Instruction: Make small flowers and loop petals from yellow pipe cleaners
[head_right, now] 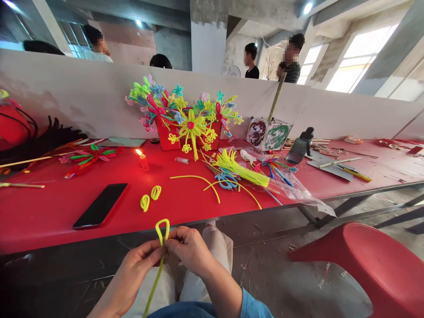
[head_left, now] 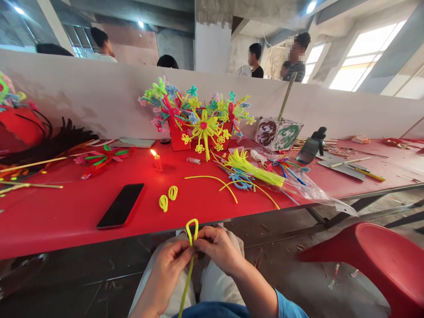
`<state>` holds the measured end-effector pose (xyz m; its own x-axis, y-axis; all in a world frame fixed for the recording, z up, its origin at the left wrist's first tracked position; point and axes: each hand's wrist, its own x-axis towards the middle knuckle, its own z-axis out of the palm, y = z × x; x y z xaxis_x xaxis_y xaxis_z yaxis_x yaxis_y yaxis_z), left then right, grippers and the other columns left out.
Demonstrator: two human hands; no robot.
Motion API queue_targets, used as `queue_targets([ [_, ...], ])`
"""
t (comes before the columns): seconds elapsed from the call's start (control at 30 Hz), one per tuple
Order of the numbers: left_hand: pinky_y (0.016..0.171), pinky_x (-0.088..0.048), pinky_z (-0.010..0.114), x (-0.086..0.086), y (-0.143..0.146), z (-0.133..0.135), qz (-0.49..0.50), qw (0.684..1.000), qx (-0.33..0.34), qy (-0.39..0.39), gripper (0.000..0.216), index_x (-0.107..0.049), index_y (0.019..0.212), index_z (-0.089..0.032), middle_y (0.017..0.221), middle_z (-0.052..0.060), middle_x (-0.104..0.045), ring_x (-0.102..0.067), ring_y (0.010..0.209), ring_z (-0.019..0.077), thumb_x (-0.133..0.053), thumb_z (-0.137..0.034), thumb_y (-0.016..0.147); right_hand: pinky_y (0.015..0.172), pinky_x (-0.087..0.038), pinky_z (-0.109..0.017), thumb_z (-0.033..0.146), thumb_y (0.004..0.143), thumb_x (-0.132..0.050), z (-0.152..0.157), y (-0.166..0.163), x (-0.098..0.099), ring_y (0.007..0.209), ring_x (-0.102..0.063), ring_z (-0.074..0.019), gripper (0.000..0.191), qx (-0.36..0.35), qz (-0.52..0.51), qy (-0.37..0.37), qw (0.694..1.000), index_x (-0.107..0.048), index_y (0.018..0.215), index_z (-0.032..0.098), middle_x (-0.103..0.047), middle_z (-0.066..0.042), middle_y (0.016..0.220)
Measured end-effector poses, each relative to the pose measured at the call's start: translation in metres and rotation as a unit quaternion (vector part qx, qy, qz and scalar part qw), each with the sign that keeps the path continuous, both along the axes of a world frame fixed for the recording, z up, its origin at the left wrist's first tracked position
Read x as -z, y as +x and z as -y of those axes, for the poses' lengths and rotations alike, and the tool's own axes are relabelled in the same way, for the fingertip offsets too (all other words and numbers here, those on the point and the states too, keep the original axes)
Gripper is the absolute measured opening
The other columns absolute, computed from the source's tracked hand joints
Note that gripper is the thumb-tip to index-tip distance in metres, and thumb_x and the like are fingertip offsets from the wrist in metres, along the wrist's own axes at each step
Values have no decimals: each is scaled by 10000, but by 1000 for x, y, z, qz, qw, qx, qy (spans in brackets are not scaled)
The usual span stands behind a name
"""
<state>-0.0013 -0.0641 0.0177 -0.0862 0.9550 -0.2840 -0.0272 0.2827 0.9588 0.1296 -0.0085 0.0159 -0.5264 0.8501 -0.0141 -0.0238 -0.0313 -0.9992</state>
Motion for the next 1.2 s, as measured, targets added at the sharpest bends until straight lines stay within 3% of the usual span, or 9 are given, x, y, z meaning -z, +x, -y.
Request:
queue_targets([
  [0.3,596,-364,232,-2,2,0,70,997,-9,-16,91,-687,689,-200,599,-17,-598,-498,636,156,-629,-251,641,558,-387,-207,268,682,-606,0,-1,5,586,-491,-93,134,19,-24,29,999,-632,619,153,-533,9,638],
  [0.43,565,-345,227,-1,1,0,107,994,13,-28,107,-678,648,-183,554,-23,-557,-466,592,136,-640,-283,648,524,-398,-210,356,679,-620,-2,0,6,546,-481,-88,215,-24,-67,-9,997,-618,619,149,-513,10,643],
  [0.67,586,-345,220,-1,-1,2,145,988,40,-31,169,-651,582,-150,592,-19,-523,-422,609,111,-679,-310,627,630,-379,-205,244,734,-576,-5,8,2,658,-476,-90,123,-103,-58,55,991,-608,668,145,-506,12,707],
  [1.0,518,-320,198,-4,-2,-1,158,987,1,-37,145,-643,550,-141,530,-31,-500,-390,545,86,-716,-263,578,567,-359,-177,89,689,-547,-1,5,-13,627,-466,-79,82,-34,53,128,990,-587,646,146,-506,16,699],
  [1.2,587,-358,217,-4,-8,-3,115,993,8,-10,96,-649,607,-149,600,-14,-574,-483,620,118,-668,-240,631,568,-365,-193,176,716,-546,2,0,-9,612,-475,-88,54,-2,55,81,995,-592,735,154,-533,20,664],
])
